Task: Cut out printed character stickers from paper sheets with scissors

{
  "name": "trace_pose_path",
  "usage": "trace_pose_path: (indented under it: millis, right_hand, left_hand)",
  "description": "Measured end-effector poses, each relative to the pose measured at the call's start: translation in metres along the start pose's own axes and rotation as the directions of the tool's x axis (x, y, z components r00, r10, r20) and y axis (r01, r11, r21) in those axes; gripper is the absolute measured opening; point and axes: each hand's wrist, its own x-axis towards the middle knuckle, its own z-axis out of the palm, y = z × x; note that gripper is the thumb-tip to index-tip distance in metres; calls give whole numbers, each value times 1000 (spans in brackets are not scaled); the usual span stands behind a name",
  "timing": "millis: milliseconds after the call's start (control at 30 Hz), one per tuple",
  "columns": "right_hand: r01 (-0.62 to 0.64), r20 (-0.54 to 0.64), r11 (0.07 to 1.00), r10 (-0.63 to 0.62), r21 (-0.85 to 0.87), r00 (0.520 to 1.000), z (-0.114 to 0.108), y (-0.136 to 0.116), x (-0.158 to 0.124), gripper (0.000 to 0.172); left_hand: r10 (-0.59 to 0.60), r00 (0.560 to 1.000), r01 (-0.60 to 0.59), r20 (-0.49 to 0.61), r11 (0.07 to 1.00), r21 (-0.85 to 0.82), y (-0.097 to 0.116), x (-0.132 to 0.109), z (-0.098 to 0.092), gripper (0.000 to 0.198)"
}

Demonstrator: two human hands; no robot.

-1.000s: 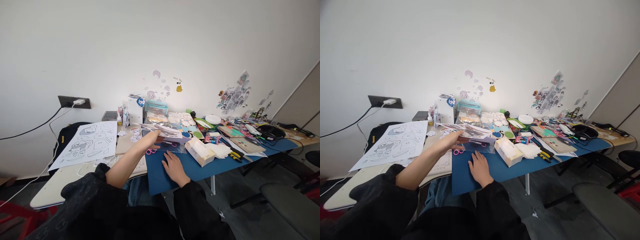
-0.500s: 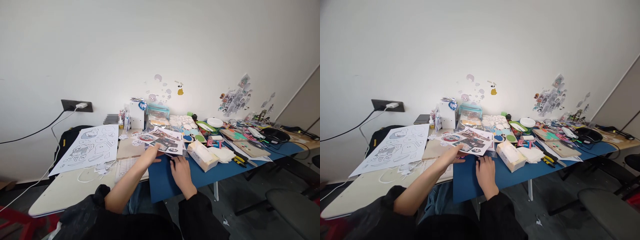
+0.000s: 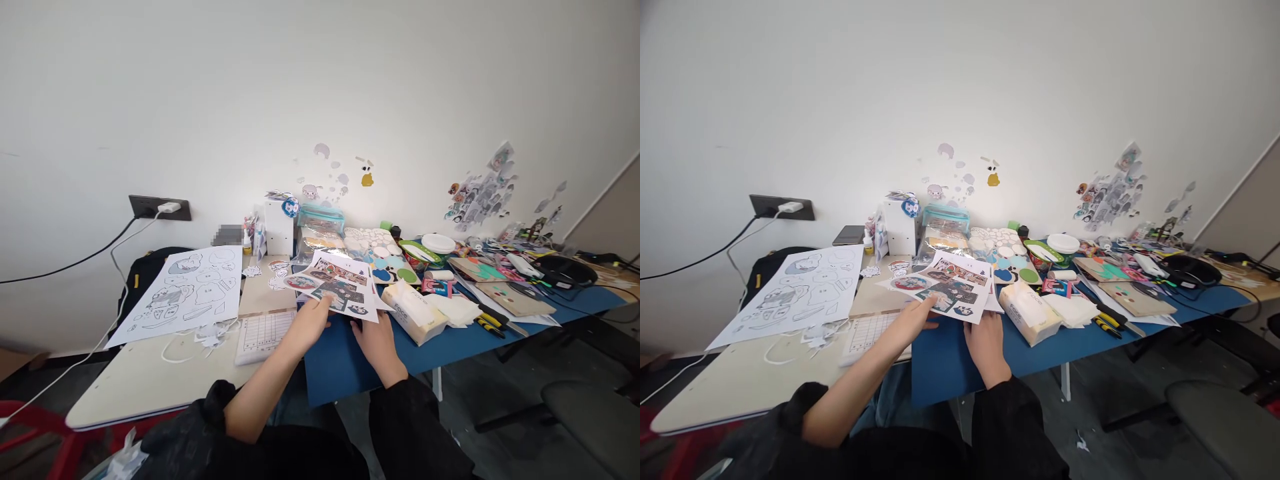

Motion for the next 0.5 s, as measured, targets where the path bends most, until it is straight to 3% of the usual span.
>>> trace_pose_path:
  millis: [67,200,300,433,500]
  right_hand:
    - [-11,55,1000,11,2,998,-3,-2,-1,15]
    - [-35,130,999,33,13,991,-4,-7,4,19]
    - [-50,178,999,47,13,983,-3,-9,11,10]
    - [-66,239,998,63,1,969,-6,-9,14,46]
    - [-54,283,999,52,-3,958,-10,-7,12,55]
  left_hand:
    - [16,1000,-16,7,1000,13,5,2,2,37]
    - [23,1000,-23,9,999,35,15,7,4,41]
    - [20,1000,-20,5,999,42,16,8,3,40]
    - [6,1000,-6,-2,999,34,11,5,0,39]
    - [3,1000,-3,-2,1000,22,6,3,-2,38]
